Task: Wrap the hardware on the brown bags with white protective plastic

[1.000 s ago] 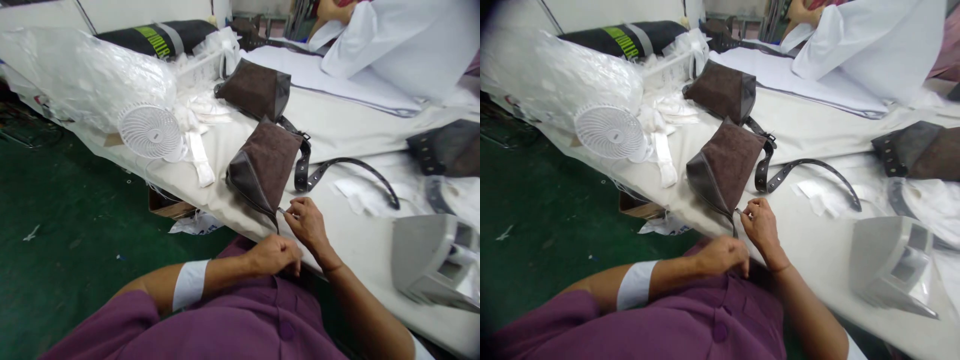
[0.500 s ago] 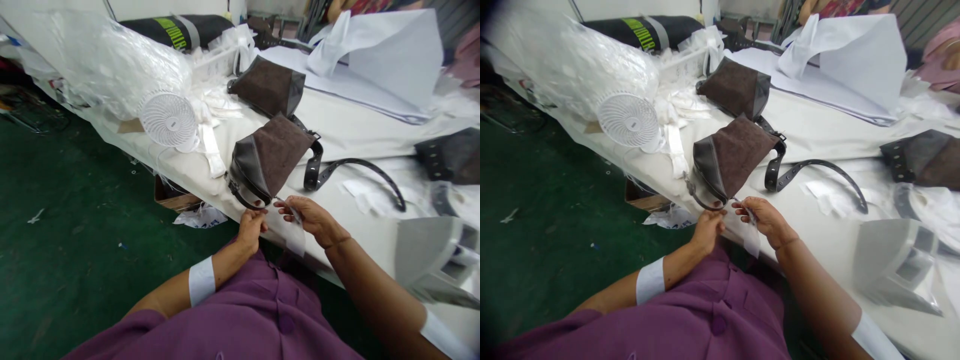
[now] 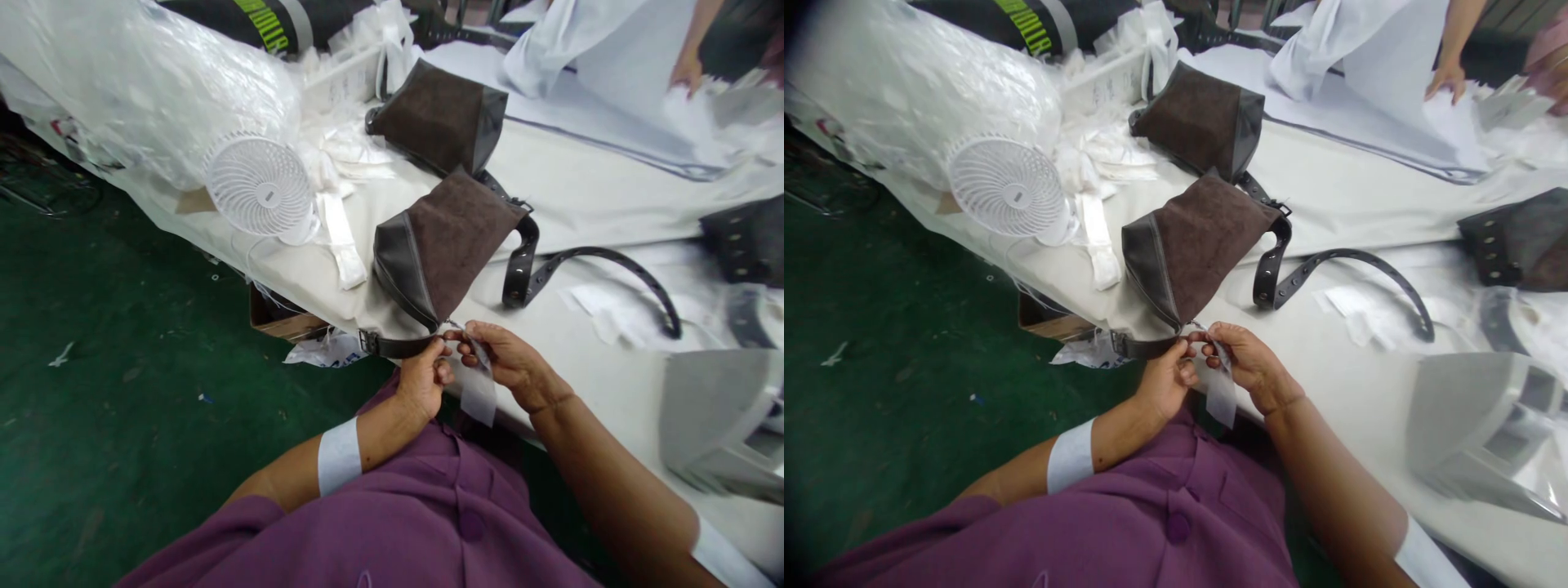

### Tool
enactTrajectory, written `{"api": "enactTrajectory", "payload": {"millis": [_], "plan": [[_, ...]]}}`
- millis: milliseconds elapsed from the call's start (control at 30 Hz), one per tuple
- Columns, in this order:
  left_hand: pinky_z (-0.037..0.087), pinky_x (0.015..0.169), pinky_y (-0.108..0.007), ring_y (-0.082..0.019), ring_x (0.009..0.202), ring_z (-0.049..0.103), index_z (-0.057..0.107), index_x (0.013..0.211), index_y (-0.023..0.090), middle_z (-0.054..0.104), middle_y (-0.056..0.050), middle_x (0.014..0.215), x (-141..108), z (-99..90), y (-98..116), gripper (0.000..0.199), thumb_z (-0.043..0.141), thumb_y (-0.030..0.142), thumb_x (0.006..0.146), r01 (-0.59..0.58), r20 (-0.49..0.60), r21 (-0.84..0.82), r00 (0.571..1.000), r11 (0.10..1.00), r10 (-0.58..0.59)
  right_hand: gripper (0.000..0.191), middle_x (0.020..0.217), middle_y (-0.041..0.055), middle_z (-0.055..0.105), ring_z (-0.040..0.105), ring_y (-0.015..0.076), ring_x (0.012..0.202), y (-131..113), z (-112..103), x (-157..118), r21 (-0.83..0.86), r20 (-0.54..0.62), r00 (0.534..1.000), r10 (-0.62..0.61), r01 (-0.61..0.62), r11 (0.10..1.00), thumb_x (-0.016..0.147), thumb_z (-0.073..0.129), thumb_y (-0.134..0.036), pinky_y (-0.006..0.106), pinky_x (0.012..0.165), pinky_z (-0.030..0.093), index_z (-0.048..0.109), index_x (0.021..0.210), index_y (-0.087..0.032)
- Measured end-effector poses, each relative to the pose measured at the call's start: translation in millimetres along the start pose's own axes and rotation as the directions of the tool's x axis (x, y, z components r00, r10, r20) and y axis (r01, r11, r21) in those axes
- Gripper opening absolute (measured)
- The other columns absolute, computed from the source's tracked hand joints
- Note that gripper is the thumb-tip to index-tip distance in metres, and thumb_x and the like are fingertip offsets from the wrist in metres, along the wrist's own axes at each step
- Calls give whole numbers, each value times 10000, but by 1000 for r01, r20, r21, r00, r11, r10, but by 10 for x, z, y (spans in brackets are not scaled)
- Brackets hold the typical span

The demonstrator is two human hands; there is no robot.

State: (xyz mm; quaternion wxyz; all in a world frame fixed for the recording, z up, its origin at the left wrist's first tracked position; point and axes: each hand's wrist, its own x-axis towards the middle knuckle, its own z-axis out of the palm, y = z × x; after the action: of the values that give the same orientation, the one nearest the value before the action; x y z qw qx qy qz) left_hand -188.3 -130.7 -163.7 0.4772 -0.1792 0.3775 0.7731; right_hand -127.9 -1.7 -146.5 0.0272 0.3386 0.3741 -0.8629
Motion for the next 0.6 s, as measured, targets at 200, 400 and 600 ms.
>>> {"api": "enactTrajectory", "payload": {"millis": [200,400,600], "plan": [[235,410,-154,-4,406,350,515,737,148,504,53,586,-2,-15,61,337,787,244,562,-10,40,31,999,999,9,74,826,44,663,526,88,576,24,9,-25,26,-16,1000,12,-12,1000,699,649,-180,186,454,398,581,680,-156],[203,386,-165,-10,403,337,495,684,155,487,54,582,40,-12,15,293,745,284,602,-86,-10,216,996,973,91,141,672,-9,561,442,71,507,36,132,-103,-17,75,995,60,-59,998,716,654,-267,210,476,375,577,679,-156],[194,382,-165,-3,387,313,490,691,157,506,48,598,-11,-21,1,289,735,293,619,-66,-21,208,997,976,72,176,631,-15,570,437,69,474,37,241,-119,-219,-70,981,-179,160,963,666,683,-275,216,464,329,548,625,-169]]}}
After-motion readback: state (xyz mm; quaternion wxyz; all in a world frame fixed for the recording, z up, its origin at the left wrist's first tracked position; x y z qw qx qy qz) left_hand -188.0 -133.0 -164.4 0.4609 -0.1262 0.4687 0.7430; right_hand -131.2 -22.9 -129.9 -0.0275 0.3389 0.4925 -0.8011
